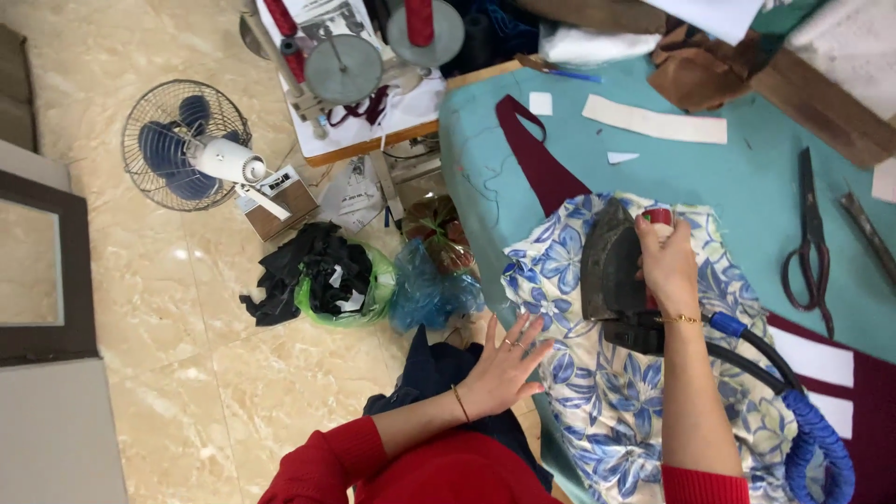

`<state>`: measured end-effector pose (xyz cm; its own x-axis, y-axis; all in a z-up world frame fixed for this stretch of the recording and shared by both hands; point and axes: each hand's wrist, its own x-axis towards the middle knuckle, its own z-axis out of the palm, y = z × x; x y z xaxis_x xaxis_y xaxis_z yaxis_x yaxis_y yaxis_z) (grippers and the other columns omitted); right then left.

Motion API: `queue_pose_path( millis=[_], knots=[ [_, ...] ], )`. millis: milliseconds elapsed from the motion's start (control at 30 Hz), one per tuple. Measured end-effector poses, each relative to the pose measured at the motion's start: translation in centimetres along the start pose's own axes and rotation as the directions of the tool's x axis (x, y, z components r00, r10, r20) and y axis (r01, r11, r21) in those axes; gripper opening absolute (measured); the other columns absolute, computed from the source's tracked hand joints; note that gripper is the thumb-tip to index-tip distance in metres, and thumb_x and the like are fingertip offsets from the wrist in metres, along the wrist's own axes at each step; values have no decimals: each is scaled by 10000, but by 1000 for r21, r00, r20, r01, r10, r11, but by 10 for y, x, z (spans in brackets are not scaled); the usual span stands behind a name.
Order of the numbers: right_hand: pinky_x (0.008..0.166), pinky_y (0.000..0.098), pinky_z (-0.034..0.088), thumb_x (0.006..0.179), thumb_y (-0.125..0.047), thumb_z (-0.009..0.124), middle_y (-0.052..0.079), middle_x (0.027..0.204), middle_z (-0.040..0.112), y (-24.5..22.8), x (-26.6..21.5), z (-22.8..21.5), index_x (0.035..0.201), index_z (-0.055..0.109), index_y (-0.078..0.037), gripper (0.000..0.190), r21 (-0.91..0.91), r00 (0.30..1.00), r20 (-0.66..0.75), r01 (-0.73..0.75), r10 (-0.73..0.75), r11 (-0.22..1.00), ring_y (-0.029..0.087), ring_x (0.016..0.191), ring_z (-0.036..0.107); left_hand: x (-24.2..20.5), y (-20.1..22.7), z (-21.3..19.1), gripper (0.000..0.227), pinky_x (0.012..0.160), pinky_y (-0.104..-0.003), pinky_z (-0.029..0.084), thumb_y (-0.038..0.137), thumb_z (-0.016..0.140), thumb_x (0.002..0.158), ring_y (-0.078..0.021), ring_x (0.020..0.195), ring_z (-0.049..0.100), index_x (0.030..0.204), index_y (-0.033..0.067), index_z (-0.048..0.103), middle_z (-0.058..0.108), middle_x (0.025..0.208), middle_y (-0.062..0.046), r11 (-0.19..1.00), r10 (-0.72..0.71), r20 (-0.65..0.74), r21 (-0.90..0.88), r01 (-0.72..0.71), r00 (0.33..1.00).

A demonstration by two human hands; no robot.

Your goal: Ironing heat-activated interfacing strips onto fabric pieces using a protective cloth and a steam iron.

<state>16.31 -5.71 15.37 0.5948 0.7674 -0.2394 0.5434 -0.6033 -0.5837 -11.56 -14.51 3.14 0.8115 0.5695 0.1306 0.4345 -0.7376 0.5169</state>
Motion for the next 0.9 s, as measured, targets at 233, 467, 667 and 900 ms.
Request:
queue_pose_path(
  millis=[233,467,667,900],
  knots=[
    [632,458,488,1074,-487,503,163,856,646,-29,-20,-10,1508,374,-22,649,86,996,35,-84,81,993,297,604,620,-2,6,8,713,1192,-779,84,515,715,873,-407,1605,145,1455,151,519,344,1662,-188,991,131,-35,27,-130,991],
    [681,489,496,1083,-477,532,177,885,669,-22,-16,-9,1487,372,-7,640,31,999,21,-47,47,998,329,624,650,-9,8,9,565,1204,-793,81,492,752,851,-398,1619,174,1302,158,693,491,1572,-133,973,217,-21,80,-215,976],
    [705,496,501,1082,-499,531,214,858,681,-21,-16,-9,1522,349,8,695,7,999,16,-43,42,999,347,649,673,-8,6,6,542,1217,-800,69,460,798,828,-393,1623,181,1281,175,711,527,1562,-135,971,234,-31,60,-232,972],
    [661,495,501,1105,-483,535,186,910,638,-40,-30,-14,1493,365,-8,637,24,996,31,-79,78,997,317,666,635,5,-1,10,524,1234,-793,29,466,785,836,-384,1628,189,1273,193,694,519,1569,-124,965,261,-24,50,-259,965]
  ],
)
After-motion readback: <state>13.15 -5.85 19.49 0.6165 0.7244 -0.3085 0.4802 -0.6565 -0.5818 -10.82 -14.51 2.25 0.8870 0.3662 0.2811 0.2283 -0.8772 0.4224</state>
